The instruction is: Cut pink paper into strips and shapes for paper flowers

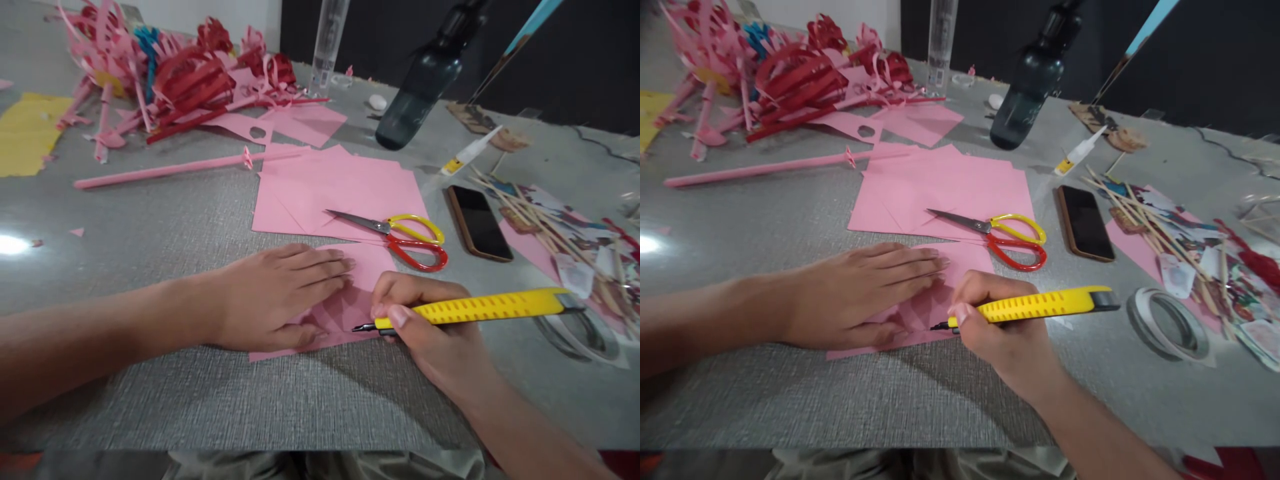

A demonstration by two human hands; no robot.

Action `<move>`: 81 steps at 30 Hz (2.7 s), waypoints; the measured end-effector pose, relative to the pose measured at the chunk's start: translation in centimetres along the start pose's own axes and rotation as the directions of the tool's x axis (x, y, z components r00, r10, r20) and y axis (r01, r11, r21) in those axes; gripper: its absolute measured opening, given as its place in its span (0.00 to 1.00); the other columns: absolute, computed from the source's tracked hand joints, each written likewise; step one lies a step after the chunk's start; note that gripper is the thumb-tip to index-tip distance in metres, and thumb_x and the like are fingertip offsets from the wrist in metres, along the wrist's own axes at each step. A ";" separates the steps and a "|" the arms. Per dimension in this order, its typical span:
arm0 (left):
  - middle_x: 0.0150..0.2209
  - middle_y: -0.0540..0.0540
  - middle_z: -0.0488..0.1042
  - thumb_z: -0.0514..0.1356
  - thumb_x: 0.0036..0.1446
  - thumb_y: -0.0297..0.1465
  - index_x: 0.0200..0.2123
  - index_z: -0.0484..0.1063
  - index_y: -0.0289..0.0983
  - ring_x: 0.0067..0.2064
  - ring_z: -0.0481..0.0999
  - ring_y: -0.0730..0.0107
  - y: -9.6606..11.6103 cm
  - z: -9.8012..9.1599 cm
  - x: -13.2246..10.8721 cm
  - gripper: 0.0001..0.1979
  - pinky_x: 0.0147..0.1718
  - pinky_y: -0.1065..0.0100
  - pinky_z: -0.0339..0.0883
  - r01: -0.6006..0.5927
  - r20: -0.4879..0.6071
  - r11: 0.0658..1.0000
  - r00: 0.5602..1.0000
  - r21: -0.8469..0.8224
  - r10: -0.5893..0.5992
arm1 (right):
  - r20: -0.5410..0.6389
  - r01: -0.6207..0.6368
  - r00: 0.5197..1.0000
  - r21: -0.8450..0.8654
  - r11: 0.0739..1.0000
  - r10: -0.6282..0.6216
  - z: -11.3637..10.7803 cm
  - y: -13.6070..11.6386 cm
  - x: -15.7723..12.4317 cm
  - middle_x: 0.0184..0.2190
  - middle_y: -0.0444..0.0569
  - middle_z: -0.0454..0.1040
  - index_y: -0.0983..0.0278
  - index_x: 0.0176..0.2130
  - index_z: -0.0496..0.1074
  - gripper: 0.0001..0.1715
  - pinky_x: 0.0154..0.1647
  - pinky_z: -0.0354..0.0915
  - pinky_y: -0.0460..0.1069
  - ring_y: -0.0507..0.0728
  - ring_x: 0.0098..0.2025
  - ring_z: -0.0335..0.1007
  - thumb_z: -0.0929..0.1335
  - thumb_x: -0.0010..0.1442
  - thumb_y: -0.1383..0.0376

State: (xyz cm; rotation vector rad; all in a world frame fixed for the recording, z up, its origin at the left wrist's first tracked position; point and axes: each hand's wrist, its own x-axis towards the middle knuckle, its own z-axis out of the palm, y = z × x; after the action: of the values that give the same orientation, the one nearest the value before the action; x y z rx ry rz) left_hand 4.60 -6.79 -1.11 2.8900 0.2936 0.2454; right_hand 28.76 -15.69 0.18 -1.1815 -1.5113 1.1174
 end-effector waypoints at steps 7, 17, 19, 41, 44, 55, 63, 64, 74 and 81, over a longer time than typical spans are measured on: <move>0.72 0.38 0.55 0.52 0.69 0.46 0.69 0.57 0.30 0.74 0.52 0.58 0.1 -0.2 0.1 0.34 0.71 0.59 0.41 -0.005 0.012 0.999 1.000 0.038 0.004 | -0.004 -0.027 1.000 0.013 1.000 0.027 0.1 -0.2 0.2 0.26 0.44 0.71 0.60 0.28 0.75 0.11 0.26 0.57 0.50 0.53 0.26 0.62 0.68 0.62 0.67; 0.73 0.38 0.53 0.50 0.69 0.47 0.70 0.55 0.30 0.74 0.51 0.59 0.1 -0.3 0.0 0.35 0.71 0.59 0.40 0.017 0.027 1.000 0.999 0.005 -0.017 | -0.022 -0.008 1.000 0.084 0.996 0.010 0.2 -0.3 0.2 0.26 0.44 0.70 0.58 0.30 0.77 0.12 0.24 0.59 0.50 0.54 0.27 0.63 0.69 0.66 0.60; 0.73 0.39 0.53 0.49 0.70 0.48 0.70 0.55 0.31 0.74 0.52 0.58 0.1 -0.4 0.1 0.34 0.71 0.59 0.41 0.023 0.019 1.000 1.000 -0.018 -0.023 | -0.088 0.032 0.996 0.138 0.990 -0.020 0.0 -0.1 0.3 0.29 0.45 0.71 0.57 0.34 0.78 0.10 0.24 0.62 0.49 0.54 0.28 0.66 0.69 0.66 0.58; 0.60 0.38 0.74 0.55 0.65 0.52 0.58 0.71 0.35 0.61 0.72 0.50 2.4 -0.7 -0.2 0.31 0.61 0.53 0.62 -0.145 -0.181 0.987 0.971 0.071 0.156 | -0.439 0.087 0.863 -0.358 0.930 -0.250 -3.3 -1.3 4.1 0.40 0.51 0.81 0.60 0.44 0.74 0.14 0.44 0.74 0.56 0.61 0.42 0.79 0.71 0.63 0.54; 0.63 0.36 0.71 0.53 0.64 0.55 0.63 0.66 0.32 0.62 0.71 0.50 3.8 -0.7 -0.5 0.37 0.60 0.54 0.64 -0.141 -0.147 0.979 0.976 0.150 0.163 | -0.199 0.149 0.927 -0.581 0.800 -0.318 -4.9 -2.2 7.2 0.41 0.50 0.79 0.60 0.45 0.73 0.11 0.43 0.73 0.55 0.60 0.40 0.79 0.70 0.64 0.59; 0.57 0.46 0.76 0.58 0.68 0.40 0.55 0.72 0.43 0.58 0.73 0.61 6.0 0.7 -1.3 0.16 0.50 0.65 0.68 -0.113 -0.248 0.947 0.949 0.301 0.193 | -0.007 0.193 0.948 -0.783 0.592 -0.319 -5.4 1.3 10.4 0.52 0.56 0.76 0.61 0.49 0.75 0.25 0.55 0.69 0.59 0.65 0.55 0.74 0.66 0.52 0.75; 0.43 0.51 0.80 0.57 0.69 0.37 0.49 0.72 0.41 0.41 0.74 0.70 7.8 0.7 -1.0 0.10 0.37 0.68 0.67 -0.163 -0.201 0.984 0.964 0.077 0.176 | -0.094 0.108 0.941 -0.827 0.551 -0.326 -5.1 1.2 9.6 0.57 0.57 0.75 0.62 0.56 0.73 0.35 0.57 0.70 0.61 0.67 0.57 0.74 0.65 0.50 0.78; 0.43 0.52 0.80 0.57 0.70 0.37 0.49 0.72 0.40 0.40 0.74 0.70 7.8 0.3 -1.0 0.10 0.36 0.67 0.67 -0.180 -0.186 0.982 0.964 0.056 0.187 | -0.119 0.090 0.937 -0.825 0.557 -0.328 -5.0 1.4 9.6 0.58 0.57 0.75 0.62 0.57 0.73 0.35 0.57 0.70 0.61 0.67 0.57 0.74 0.66 0.51 0.77; 0.39 0.48 0.79 0.56 0.70 0.33 0.45 0.73 0.38 0.39 0.75 0.71 7.8 -0.6 -1.2 0.08 0.36 0.67 0.67 -0.299 -0.165 0.954 0.941 0.003 0.295 | -0.237 -0.030 0.930 -0.810 0.586 -0.280 -5.0 2.2 10.2 0.60 0.59 0.75 0.65 0.58 0.73 0.30 0.60 0.69 0.64 0.69 0.59 0.73 0.64 0.59 0.75; 0.38 0.44 0.80 0.55 0.66 0.27 0.52 0.71 0.34 0.37 0.78 0.68 7.2 -2.3 -1.3 0.14 0.35 0.68 0.70 -0.219 -0.195 0.967 0.962 -0.131 0.191 | -0.251 -0.036 0.933 -0.778 0.627 -0.258 -4.6 2.6 10.2 0.65 0.59 0.69 0.63 0.64 0.67 0.32 0.65 0.64 0.65 0.69 0.64 0.68 0.67 0.62 0.68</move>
State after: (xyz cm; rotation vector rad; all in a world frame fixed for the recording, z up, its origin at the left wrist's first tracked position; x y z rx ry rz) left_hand 4.21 -13.50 2.63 2.7500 0.0014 0.5446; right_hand 32.16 -4.74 -0.26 -1.7091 -1.7998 0.0751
